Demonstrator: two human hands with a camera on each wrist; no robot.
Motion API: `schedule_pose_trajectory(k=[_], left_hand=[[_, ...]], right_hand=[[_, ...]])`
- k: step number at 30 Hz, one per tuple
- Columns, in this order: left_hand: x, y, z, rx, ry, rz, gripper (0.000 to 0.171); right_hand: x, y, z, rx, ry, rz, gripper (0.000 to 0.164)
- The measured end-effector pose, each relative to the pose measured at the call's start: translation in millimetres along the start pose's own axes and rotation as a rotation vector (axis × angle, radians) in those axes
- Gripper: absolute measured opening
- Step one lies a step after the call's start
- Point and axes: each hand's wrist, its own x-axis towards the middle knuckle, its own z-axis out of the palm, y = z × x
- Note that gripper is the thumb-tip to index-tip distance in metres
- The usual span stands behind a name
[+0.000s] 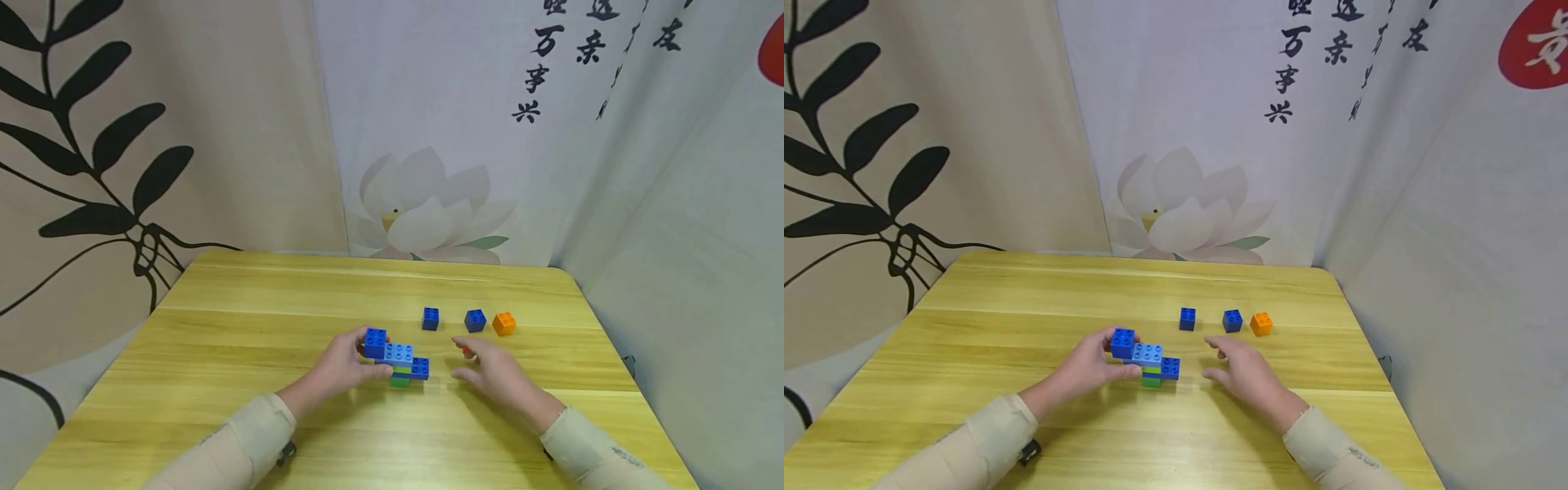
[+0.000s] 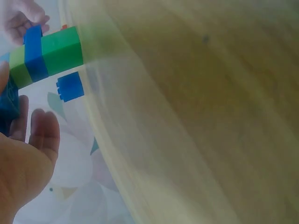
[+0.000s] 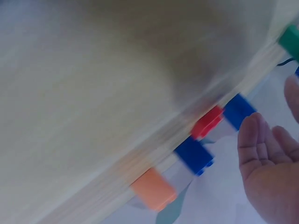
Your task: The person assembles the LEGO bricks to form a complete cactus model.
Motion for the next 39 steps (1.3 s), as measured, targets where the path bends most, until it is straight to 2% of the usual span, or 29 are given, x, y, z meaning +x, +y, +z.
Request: schedule_pose_trajectory(k=[4,11,17,23,30,33,36,39], left_hand=[[0.6,-2.8,2.6,-0.036,0.003,-0.016,0.05],[3.4,-7.5,6.7,-0.085,-0.006,-0.061,0.054],[5.1,-10.1,9.0,-0.084,-0.026,-0.051,0.055],[5.3,-10.3,9.6,-0.064,-0.04,-0.046,0.055],[5.0,-8.9,9.5,-0.058,-0.057,-0.033,0.053],[5.2,-8.5,9.6,-0.067,-0.066,-0.03,0.051],[5.7,-8.8,9.5,-0.074,-0.069,-0.031,0.048],[6.4,-9.3,9.3,-0.079,-0.071,-0.025,0.047]], right_hand=[[4,13,-7,-0.053,0.032,0.04,0.051],[13,28,-7,-0.167,0.047,0.015,0.035],[20,30,-3,-0.208,0.05,0.019,0.017],[25,27,0,-0.177,0.008,0.038,0.013],[24,24,5,-0.182,0.01,-0.062,0.021],[23,19,6,-0.172,0.009,-0.073,0.021],[22,10,5,-0.085,-0.005,-0.075,0.022],[21,-3,2,0.033,-0.021,-0.118,0.022]])
